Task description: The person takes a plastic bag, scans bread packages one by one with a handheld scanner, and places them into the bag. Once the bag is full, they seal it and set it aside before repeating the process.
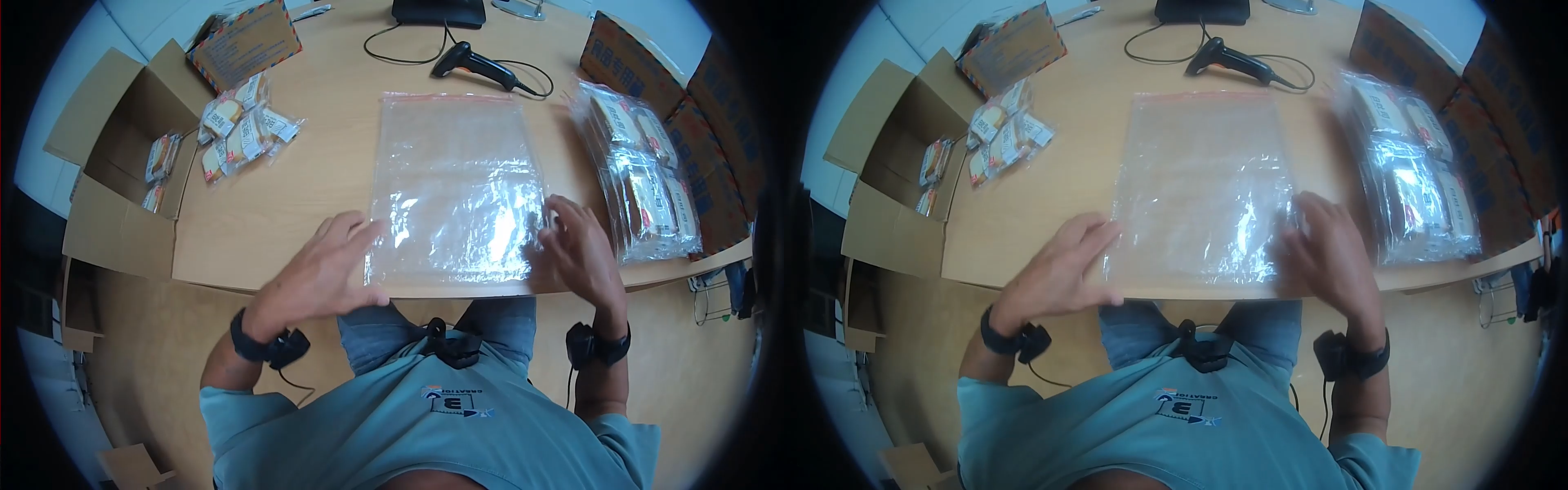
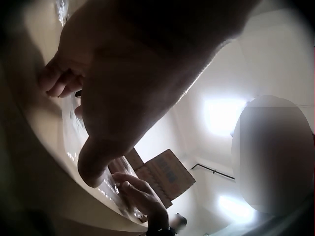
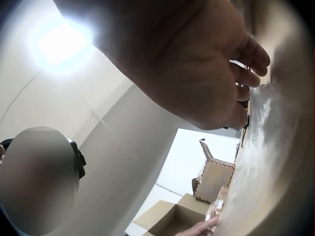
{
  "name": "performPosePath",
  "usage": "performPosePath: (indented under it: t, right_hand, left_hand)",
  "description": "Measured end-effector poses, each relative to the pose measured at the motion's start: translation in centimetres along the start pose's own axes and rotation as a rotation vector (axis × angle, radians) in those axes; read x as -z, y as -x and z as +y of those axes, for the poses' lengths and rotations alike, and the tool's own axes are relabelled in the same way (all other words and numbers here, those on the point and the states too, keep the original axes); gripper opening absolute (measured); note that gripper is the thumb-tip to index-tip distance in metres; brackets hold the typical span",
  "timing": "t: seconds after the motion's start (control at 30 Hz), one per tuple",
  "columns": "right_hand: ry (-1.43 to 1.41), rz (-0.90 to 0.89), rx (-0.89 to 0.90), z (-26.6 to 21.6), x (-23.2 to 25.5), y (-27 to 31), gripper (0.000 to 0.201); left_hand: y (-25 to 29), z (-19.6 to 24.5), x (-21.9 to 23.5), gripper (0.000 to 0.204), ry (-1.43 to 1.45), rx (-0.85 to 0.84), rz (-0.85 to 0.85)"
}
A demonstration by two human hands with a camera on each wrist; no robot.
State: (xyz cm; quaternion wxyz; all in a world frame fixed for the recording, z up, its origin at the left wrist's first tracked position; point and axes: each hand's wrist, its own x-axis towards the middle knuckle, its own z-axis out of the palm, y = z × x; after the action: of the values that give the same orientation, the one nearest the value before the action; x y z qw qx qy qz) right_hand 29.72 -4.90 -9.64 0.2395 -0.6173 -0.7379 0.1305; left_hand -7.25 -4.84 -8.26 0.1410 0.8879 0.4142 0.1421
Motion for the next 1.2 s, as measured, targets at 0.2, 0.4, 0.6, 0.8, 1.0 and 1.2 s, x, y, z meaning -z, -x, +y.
performPosePath:
  t: [0.2,0.4,0.6,0.8,1.0,1.2]
  right_hand:
    - [0.0,-0.014,0.106,-0.7,-0.1,1.2,0.044]
    - [0.032,0.041,0.116,-0.2,-0.7,1.1,0.046]
    - [0.086,0.041,0.163,-0.3,-0.8,-0.3,0.049]
    - [0.249,0.06,0.265,-0.4,-1.7,-0.1,0.054]
    - [0.232,-0.019,0.278,0.3,-3.0,0.7,0.07]
    - [0.195,-0.002,0.248,0.9,-3.0,1.0,0.066]
  left_hand:
    - [1.6,1.6,-2.7,0.058,0.127,0.105,0.127]
    - [1.6,3.5,-2.3,0.06,-0.012,0.109,0.186]
    - [-1.4,1.7,1.3,0.06,-0.256,-0.056,0.205]
    - [-13.0,-6.3,1.5,0.073,-0.283,-0.108,0.019]
    - [-19.4,-11.1,0.6,0.084,-0.251,0.105,-0.362]
    - [-18.5,-11.4,-0.5,0.083,-0.298,0.097,-0.237]
